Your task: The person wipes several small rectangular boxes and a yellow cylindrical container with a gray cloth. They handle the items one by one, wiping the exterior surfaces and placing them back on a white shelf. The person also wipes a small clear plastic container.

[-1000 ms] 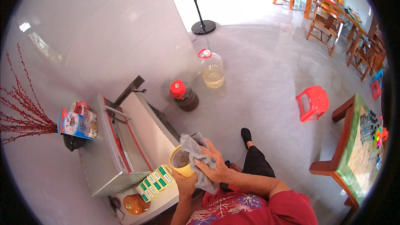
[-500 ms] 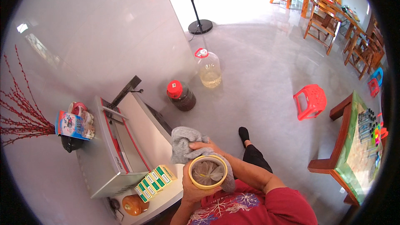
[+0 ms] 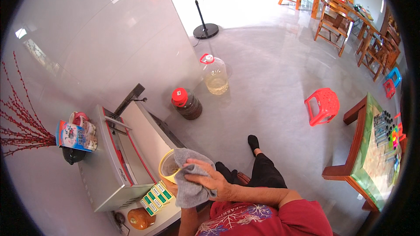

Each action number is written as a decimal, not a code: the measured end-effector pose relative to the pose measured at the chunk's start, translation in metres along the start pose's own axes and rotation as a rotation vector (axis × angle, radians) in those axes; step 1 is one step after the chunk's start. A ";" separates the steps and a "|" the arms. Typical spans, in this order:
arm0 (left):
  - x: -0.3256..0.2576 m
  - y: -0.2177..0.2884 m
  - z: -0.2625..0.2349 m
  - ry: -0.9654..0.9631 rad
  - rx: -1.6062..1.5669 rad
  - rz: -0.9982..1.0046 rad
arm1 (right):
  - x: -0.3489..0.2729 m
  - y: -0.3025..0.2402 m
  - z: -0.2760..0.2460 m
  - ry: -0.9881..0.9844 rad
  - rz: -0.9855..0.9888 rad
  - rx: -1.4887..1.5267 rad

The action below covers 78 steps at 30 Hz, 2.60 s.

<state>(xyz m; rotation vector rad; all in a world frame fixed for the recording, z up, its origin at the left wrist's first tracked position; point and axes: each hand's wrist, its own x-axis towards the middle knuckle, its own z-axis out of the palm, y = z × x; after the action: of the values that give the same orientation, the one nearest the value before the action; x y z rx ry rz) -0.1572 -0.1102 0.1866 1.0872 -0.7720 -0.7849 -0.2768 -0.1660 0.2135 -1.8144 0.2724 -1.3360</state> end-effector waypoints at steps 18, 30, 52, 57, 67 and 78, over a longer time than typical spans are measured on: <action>-0.006 0.010 0.001 -0.067 0.454 0.146 | 0.007 0.035 -0.020 0.002 0.396 0.164; -0.005 -0.002 0.001 -0.029 0.470 0.184 | 0.007 -0.012 -0.002 -0.098 0.198 -0.400; -0.009 0.003 0.001 0.003 0.219 0.048 | 0.017 0.031 0.003 0.303 0.576 0.400; -0.022 0.003 -0.008 -0.068 0.247 0.036 | 0.022 0.056 -0.006 0.055 0.842 0.715; -0.004 -0.002 -0.012 0.050 0.104 0.106 | -0.056 0.073 0.017 0.232 1.074 0.945; 0.002 0.004 0.028 0.262 0.233 -0.083 | -0.031 0.066 0.011 0.348 0.696 0.420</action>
<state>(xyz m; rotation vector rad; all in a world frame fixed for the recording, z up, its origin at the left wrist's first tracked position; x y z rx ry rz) -0.1790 -0.1240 0.1985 1.4078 -0.6076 -0.6151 -0.2603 -0.1825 0.1433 -0.9892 0.6820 -1.0829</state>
